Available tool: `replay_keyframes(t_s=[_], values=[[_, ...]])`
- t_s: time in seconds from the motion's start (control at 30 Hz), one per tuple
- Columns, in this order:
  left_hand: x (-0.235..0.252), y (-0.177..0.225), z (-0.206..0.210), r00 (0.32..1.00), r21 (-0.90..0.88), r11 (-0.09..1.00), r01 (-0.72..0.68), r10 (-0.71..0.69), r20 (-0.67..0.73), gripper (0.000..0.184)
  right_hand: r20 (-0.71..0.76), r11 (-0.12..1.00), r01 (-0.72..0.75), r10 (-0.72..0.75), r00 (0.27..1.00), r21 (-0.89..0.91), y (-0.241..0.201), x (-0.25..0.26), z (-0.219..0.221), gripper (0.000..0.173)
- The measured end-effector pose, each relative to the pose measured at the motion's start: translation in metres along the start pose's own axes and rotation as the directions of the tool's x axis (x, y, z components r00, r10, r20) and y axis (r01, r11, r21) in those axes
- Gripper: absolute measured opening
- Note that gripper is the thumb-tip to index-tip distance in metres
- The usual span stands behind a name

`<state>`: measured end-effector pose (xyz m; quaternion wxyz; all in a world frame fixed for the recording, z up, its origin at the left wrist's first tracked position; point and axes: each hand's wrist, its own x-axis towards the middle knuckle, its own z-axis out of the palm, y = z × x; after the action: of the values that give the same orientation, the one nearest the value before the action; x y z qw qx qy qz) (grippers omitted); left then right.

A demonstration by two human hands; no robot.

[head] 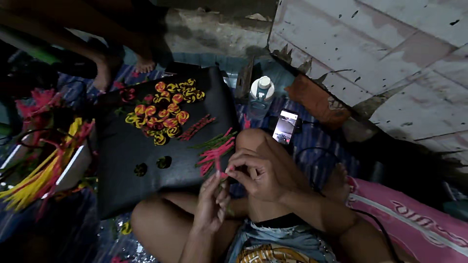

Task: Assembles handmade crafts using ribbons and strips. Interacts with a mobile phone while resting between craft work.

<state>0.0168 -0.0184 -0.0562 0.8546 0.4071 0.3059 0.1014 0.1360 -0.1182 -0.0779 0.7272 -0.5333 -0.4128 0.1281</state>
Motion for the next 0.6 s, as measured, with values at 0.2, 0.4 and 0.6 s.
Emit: replay_keyframes(t_s=[0.2,0.4,0.6], values=[[0.010,-0.021,-0.003,0.913,0.346,0.878,-0.332,0.391,-0.115,0.017,-0.028,0.995,-0.011,0.008,1.000,-0.096,0.009,-0.009,-0.004,0.013],[0.015,-0.019,-0.011,0.651,0.716,0.229,-0.659,0.650,0.392,0.033,-0.111,0.976,-0.191,0.179,0.978,-0.109,0.001,-0.002,-0.009,0.014],[0.013,-0.005,-0.014,0.639,0.669,0.184,-0.721,0.549,0.538,0.018,-0.057,0.956,-0.292,0.291,0.955,-0.014,-0.010,0.006,-0.017,0.011]])
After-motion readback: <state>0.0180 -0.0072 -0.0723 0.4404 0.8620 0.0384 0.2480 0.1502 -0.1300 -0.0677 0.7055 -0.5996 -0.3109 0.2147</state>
